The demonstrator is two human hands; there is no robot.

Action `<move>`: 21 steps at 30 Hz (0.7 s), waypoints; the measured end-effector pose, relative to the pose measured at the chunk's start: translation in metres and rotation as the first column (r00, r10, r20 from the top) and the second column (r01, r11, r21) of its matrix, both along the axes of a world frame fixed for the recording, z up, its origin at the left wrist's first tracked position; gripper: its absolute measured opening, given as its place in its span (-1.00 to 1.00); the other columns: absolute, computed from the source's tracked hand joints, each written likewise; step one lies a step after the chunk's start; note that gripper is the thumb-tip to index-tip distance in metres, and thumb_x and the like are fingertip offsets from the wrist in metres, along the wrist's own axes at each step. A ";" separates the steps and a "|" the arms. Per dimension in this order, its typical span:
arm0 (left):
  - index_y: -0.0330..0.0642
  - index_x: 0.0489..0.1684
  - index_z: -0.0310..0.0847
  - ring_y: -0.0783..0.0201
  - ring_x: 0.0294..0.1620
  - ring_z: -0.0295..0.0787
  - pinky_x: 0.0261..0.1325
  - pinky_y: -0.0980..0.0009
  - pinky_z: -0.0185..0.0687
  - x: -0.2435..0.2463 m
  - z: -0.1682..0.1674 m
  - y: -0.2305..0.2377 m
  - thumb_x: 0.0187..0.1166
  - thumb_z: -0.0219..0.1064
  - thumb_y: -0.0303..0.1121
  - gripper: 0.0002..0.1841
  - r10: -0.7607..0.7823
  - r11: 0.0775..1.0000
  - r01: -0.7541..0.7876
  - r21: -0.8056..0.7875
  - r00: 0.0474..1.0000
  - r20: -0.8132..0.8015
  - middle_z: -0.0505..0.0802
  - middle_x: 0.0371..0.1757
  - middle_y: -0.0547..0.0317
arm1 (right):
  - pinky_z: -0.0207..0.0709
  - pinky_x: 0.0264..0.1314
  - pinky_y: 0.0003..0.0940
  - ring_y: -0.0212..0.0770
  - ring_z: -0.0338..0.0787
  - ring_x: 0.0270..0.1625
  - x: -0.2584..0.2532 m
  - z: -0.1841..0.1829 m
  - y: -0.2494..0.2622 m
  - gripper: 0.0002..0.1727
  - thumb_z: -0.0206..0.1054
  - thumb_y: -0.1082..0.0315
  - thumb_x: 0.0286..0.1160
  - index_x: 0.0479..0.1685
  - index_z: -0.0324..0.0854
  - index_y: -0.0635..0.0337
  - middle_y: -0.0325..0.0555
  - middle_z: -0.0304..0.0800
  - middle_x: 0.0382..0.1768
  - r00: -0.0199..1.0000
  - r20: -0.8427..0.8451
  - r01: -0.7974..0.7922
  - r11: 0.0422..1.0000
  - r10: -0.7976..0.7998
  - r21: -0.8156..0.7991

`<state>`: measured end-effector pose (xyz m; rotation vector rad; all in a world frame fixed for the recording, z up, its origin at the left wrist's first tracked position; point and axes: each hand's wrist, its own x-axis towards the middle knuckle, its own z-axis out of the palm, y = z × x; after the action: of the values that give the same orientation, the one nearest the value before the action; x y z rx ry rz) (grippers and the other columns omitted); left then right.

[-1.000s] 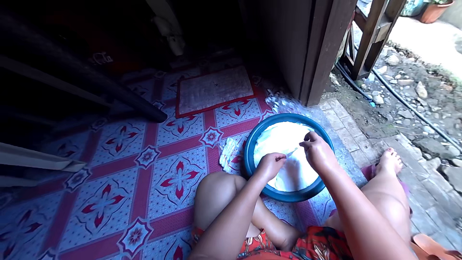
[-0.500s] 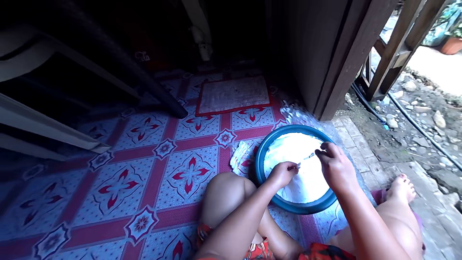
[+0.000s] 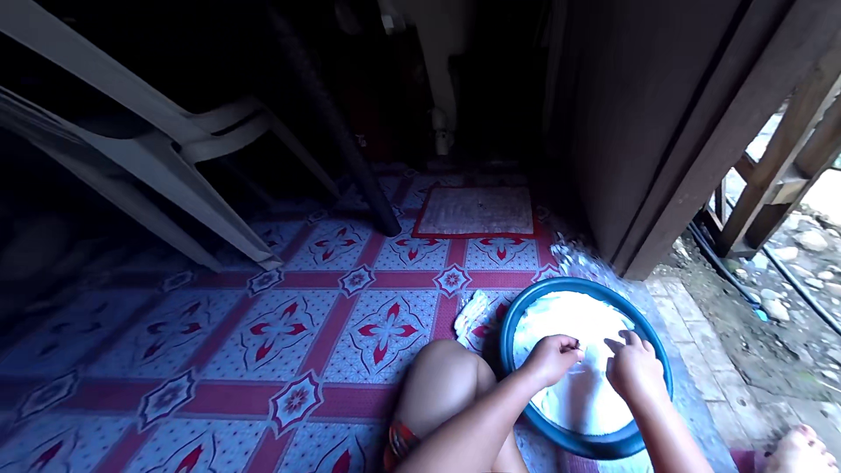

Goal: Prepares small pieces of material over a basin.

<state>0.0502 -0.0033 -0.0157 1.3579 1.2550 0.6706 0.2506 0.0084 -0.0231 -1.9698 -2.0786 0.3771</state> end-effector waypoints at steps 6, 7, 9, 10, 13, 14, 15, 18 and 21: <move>-0.22 0.18 0.74 0.36 0.02 0.84 0.27 0.29 0.71 0.019 -0.008 -0.003 0.66 0.35 -0.24 -0.70 -0.014 0.999 0.011 0.049 0.998 0.065 0.90 0.01 0.15 | 0.72 0.10 0.05 -0.04 0.79 0.06 0.009 0.008 -0.006 -0.56 0.73 -0.02 0.12 -0.04 0.86 -0.03 -0.07 0.79 0.15 0.822 -0.568 -0.031 0.993 -0.038 -0.111; -0.21 0.19 0.76 0.35 0.06 0.85 0.32 0.28 0.72 0.023 -0.011 -0.005 0.65 0.35 -0.23 -0.69 -0.025 0.998 0.020 0.062 0.997 0.070 0.91 0.03 0.15 | 0.74 0.03 0.00 -0.12 0.81 -0.05 0.010 0.006 -0.006 -0.70 0.68 0.01 0.18 -0.19 0.87 -0.08 -0.15 0.83 0.02 0.828 -0.560 -0.003 0.997 -0.041 -0.078; -0.16 0.16 0.78 0.35 0.08 0.84 0.33 0.26 0.71 0.030 -0.017 -0.008 0.63 0.37 -0.19 -0.69 -0.035 0.996 0.029 0.082 0.997 0.068 0.91 0.04 0.18 | 0.75 -0.06 -0.07 -0.20 0.80 -0.16 0.011 0.006 -0.007 -0.81 0.60 0.05 0.29 -0.26 0.87 -0.10 -0.23 0.84 -0.11 0.827 -0.561 0.037 0.999 -0.042 -0.020; -0.16 0.17 0.77 0.34 0.08 0.84 0.33 0.25 0.71 0.032 -0.020 -0.009 0.63 0.38 -0.18 -0.68 -0.033 0.996 0.027 0.084 0.997 0.069 0.91 0.04 0.18 | 0.75 -0.08 -0.09 -0.21 0.79 -0.18 0.013 0.006 -0.008 -0.76 0.60 0.02 0.30 -0.17 0.87 -0.10 -0.23 0.83 -0.11 0.822 -0.569 0.047 0.999 -0.040 -0.002; -0.17 0.19 0.75 0.33 0.04 0.83 0.28 0.26 0.72 0.036 -0.026 -0.011 0.61 0.39 -0.19 -0.68 -0.012 0.996 0.004 0.090 0.996 0.083 0.89 0.02 0.16 | 0.73 -0.08 -0.03 -0.14 0.79 -0.15 0.019 0.002 -0.006 -0.39 0.66 -0.13 0.18 0.23 0.79 -0.05 -0.16 0.82 -0.04 0.816 -0.578 0.009 1.000 -0.021 -0.024; -0.17 0.19 0.75 0.34 0.03 0.83 0.27 0.27 0.72 0.037 -0.029 -0.011 0.61 0.39 -0.22 -0.69 -0.007 0.995 -0.002 0.100 0.995 0.099 0.89 0.01 0.16 | 0.74 -0.10 -0.02 -0.14 0.80 -0.18 0.019 -0.001 -0.005 -0.40 0.68 -0.13 0.14 0.18 0.80 -0.04 -0.17 0.83 -0.07 0.819 -0.573 0.006 0.999 -0.028 -0.040; -0.15 0.18 0.76 0.35 0.03 0.84 0.27 0.28 0.73 0.038 -0.033 -0.011 0.61 0.39 -0.24 -0.70 -0.007 0.994 -0.006 0.112 0.994 0.110 0.90 0.01 0.18 | 0.76 -0.11 -0.02 -0.15 0.80 -0.22 0.020 -0.003 -0.006 -0.51 0.68 -0.09 0.15 0.03 0.83 -0.05 -0.19 0.84 -0.13 0.822 -0.569 0.010 0.999 -0.036 -0.048; -0.05 0.20 0.78 0.36 0.08 0.85 0.30 0.24 0.74 0.041 -0.043 -0.010 0.59 0.42 -0.11 -0.66 -0.026 0.989 0.019 0.144 0.998 0.050 0.91 0.05 0.25 | 0.80 -0.07 -0.08 -0.23 0.84 -0.22 0.018 0.001 -0.006 -0.78 0.60 0.05 0.33 -0.23 0.84 -0.07 -0.27 0.87 -0.25 0.818 -0.572 0.056 0.998 -0.060 -0.025; 0.01 0.20 0.79 0.37 0.06 0.85 0.28 0.23 0.75 0.043 -0.049 -0.012 0.59 0.40 -0.03 -0.64 -0.041 0.987 0.037 0.154 0.999 0.021 0.91 0.04 0.28 | 0.81 -0.24 -0.11 -0.23 0.84 -0.33 0.029 0.000 -0.001 -0.73 0.52 -0.01 0.45 -0.16 0.82 -0.04 -0.25 0.88 -0.31 0.788 -0.610 0.106 0.994 -0.077 0.012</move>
<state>0.0934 -0.0156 -0.0645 1.4928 1.1740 0.7672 0.2793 0.0074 -0.0231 -1.6150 -1.5500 0.8150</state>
